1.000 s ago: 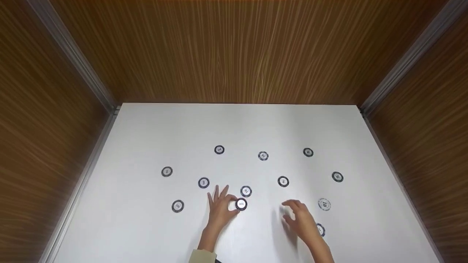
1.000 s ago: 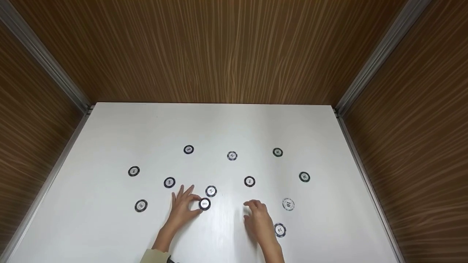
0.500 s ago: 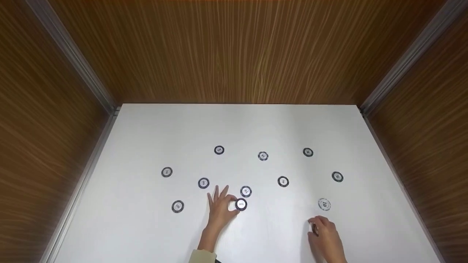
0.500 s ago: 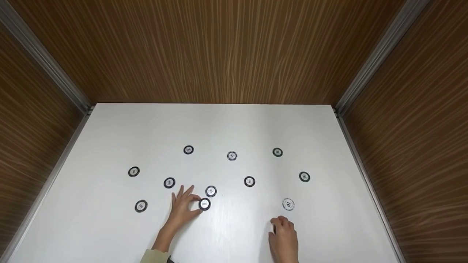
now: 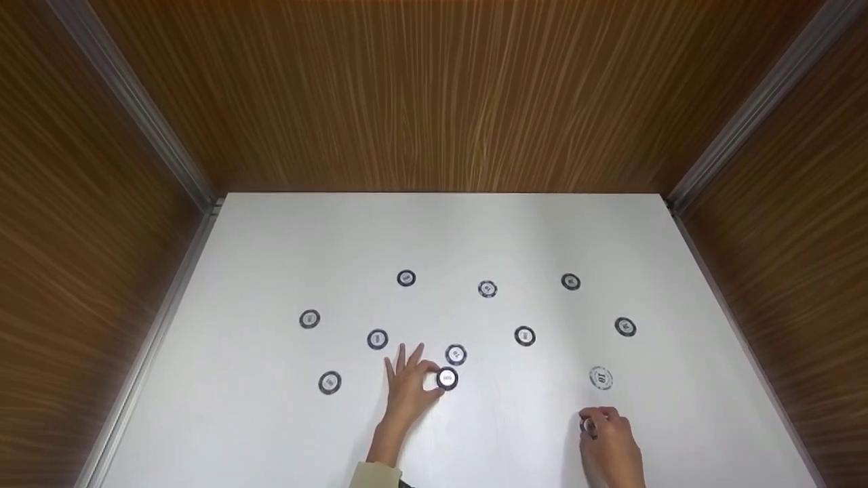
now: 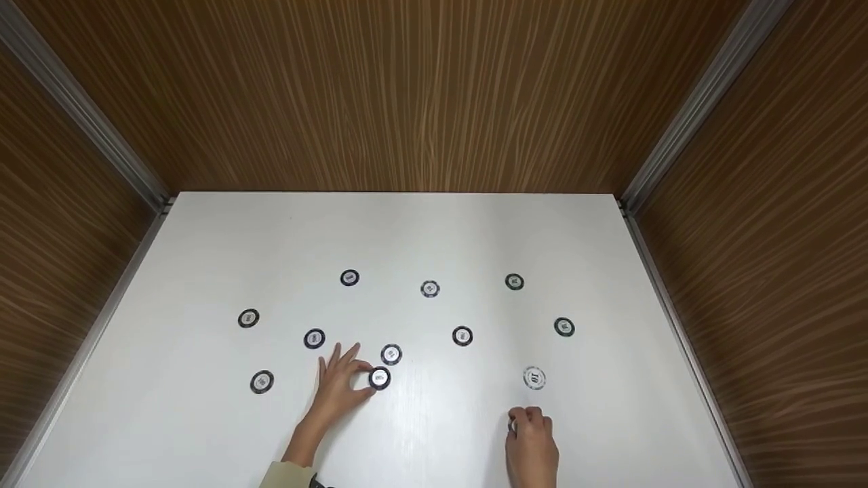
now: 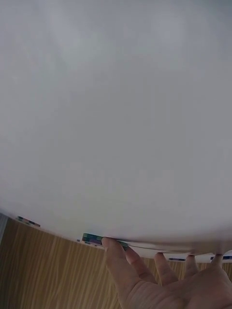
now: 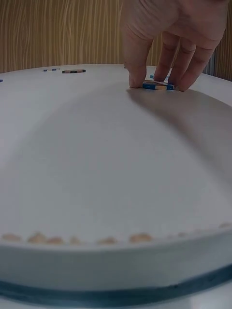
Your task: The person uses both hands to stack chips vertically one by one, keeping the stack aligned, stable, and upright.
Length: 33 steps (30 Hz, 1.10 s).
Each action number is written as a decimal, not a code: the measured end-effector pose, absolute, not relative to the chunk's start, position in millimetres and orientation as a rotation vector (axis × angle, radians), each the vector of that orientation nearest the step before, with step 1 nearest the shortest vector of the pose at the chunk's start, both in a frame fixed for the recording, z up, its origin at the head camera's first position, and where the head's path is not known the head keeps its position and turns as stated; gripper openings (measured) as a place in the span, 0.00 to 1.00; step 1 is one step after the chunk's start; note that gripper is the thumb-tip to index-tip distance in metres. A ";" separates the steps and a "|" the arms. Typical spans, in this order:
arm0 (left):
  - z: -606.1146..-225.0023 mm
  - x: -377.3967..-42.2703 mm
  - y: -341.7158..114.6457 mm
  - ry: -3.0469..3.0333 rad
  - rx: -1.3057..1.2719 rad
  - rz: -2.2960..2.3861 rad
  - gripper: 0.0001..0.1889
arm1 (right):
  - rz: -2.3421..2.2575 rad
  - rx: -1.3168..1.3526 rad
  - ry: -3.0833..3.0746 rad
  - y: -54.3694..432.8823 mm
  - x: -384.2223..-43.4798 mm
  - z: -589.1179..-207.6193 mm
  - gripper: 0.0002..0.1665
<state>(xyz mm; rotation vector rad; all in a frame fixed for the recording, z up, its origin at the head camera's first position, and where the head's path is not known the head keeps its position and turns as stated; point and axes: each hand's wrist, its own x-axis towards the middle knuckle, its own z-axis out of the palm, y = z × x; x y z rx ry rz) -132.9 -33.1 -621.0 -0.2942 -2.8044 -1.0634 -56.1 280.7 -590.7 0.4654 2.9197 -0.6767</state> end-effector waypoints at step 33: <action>-621.7 -132.9 -11.8 -2.827 -0.234 -1.073 0.17 | -0.962 -0.167 3.025 225.0 -111.1 -563.6 0.20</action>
